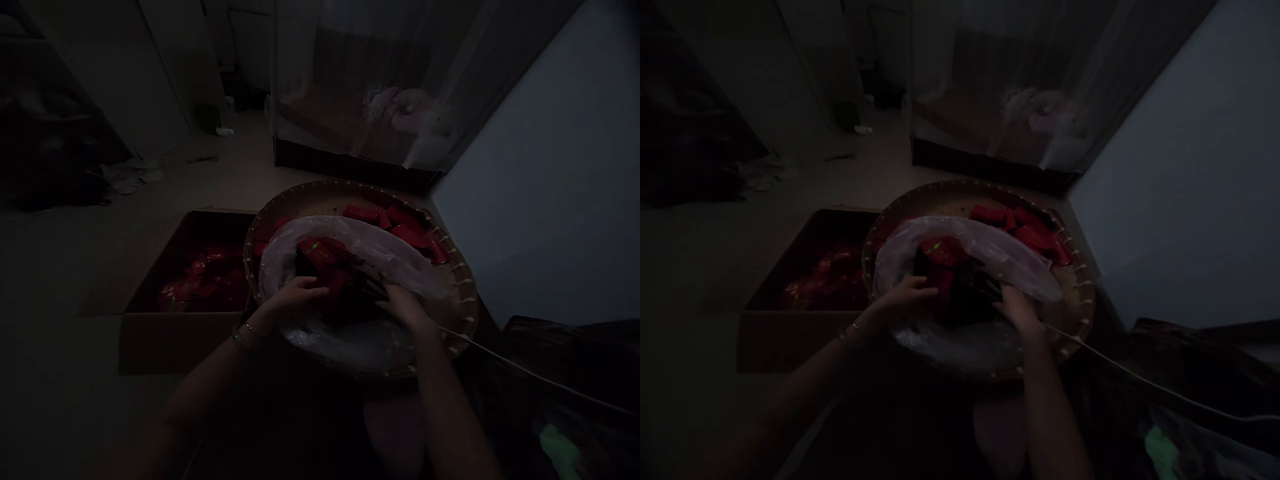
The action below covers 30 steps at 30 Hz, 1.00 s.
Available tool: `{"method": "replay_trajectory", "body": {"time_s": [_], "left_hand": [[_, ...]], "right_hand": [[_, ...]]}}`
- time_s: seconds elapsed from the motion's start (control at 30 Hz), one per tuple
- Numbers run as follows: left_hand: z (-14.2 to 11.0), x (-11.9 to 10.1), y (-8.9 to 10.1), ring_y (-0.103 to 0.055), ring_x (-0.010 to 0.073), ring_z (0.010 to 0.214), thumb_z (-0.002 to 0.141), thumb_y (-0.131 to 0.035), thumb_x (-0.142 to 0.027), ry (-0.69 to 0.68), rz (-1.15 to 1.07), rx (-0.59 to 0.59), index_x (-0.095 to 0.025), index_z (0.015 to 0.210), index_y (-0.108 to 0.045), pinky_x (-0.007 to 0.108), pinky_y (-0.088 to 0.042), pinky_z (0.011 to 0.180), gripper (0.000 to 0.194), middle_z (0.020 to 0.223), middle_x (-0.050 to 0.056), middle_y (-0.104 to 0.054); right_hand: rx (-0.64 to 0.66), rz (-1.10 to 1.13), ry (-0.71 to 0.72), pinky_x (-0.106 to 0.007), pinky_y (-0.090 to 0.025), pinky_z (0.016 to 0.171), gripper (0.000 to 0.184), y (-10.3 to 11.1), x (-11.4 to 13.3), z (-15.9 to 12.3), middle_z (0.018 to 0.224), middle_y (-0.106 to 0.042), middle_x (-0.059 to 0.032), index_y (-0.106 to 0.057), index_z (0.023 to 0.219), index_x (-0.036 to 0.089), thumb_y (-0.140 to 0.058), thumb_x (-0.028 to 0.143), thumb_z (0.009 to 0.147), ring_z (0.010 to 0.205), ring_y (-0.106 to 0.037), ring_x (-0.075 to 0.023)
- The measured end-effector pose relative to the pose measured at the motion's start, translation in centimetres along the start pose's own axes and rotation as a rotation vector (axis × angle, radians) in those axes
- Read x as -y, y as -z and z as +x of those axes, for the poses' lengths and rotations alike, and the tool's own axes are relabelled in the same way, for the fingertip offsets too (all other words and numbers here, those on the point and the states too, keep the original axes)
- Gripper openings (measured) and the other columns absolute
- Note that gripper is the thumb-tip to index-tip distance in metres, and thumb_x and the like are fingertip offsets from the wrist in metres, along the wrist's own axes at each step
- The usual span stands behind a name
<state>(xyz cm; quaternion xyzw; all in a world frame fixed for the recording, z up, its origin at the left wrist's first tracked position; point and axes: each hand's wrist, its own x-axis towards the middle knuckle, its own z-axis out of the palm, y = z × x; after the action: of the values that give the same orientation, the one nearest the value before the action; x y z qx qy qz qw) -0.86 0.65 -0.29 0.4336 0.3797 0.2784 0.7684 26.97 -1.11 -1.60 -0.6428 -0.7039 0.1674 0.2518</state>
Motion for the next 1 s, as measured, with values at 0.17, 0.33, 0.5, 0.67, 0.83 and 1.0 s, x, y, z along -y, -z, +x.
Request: {"method": "replay_trajectory", "body": {"time_s": [0.17, 0.33, 0.5, 0.67, 0.83, 1.0], "left_hand": [[-0.1, -0.2, -0.1, -0.063, 0.0134, 0.068, 0.063, -0.079, -0.037, 0.022, 0.022, 0.003, -0.012, 0.090, -0.067, 0.025, -0.050, 0.065, 0.039, 0.080, 0.004, -0.069], [0.4, 0.1, -0.9, -0.063, 0.0137, 0.064, 0.054, -0.084, -0.033, 0.060, 0.000, 0.006, -0.013, 0.095, -0.065, 0.024, -0.051, 0.059, 0.049, 0.080, 0.004, -0.068], [0.8, 0.8, -3.0, -0.061, 0.0125, 0.061, 0.055, -0.083, -0.033, 0.059, -0.043, 0.048, -0.011, 0.095, -0.066, 0.023, -0.048, 0.057, 0.049, 0.077, 0.004, -0.067], [0.3, 0.9, -4.9, -0.058, 0.0105, 0.058, 0.057, -0.081, -0.032, 0.059, -0.041, 0.058, -0.011, 0.095, -0.068, 0.021, -0.044, 0.056, 0.046, 0.076, 0.004, -0.066], [0.0, 1.0, -4.8, -0.055, 0.0087, 0.057, 0.059, -0.077, -0.024, 0.033, 0.054, 0.084, -0.011, 0.095, -0.069, 0.019, -0.040, 0.054, 0.039, 0.075, 0.002, -0.066], [-0.3, 0.9, -4.2, -0.050, 0.0070, 0.051, 0.056, -0.074, -0.017, 0.065, 0.186, 0.097, -0.009, 0.086, -0.071, 0.017, -0.036, 0.050, 0.031, 0.065, -0.001, -0.063]], "right_hand": [[0.149, -0.027, -0.019, -0.041, -0.049, 0.082, 0.031, 2.2, 1.0, -0.4, 0.100, -0.070, -0.0108, -0.065, 0.104, 0.017, -0.062, 0.023, 0.074, 0.092, -0.065, -0.0281], [0.100, 0.143, 0.001, -0.040, -0.049, 0.091, 0.041, 5.3, 3.4, -1.5, 0.115, -0.066, -0.0080, -0.060, 0.116, 0.021, -0.058, 0.039, 0.079, 0.106, -0.061, -0.0257], [0.103, 0.166, 0.066, -0.041, -0.046, 0.097, 0.046, 6.3, 5.4, -2.4, 0.124, -0.061, -0.0079, -0.058, 0.121, 0.022, -0.059, 0.041, 0.079, 0.116, -0.055, -0.0262], [0.095, 0.136, 0.122, -0.041, -0.048, 0.093, 0.043, 4.8, 6.3, -2.3, 0.120, -0.062, -0.0090, -0.059, 0.118, 0.022, -0.061, 0.038, 0.078, 0.110, -0.058, -0.0258], [0.076, 0.135, 0.077, -0.040, -0.049, 0.088, 0.030, 4.0, 7.1, -1.8, 0.111, -0.066, -0.0072, -0.065, 0.108, 0.022, -0.058, 0.032, 0.081, 0.101, -0.062, -0.0237], [0.019, 0.136, 0.048, -0.038, -0.050, 0.084, 0.028, 3.8, 7.1, -1.5, 0.110, -0.067, -0.0068, -0.066, 0.106, 0.022, -0.058, 0.029, 0.080, 0.099, -0.063, -0.0232]]}}
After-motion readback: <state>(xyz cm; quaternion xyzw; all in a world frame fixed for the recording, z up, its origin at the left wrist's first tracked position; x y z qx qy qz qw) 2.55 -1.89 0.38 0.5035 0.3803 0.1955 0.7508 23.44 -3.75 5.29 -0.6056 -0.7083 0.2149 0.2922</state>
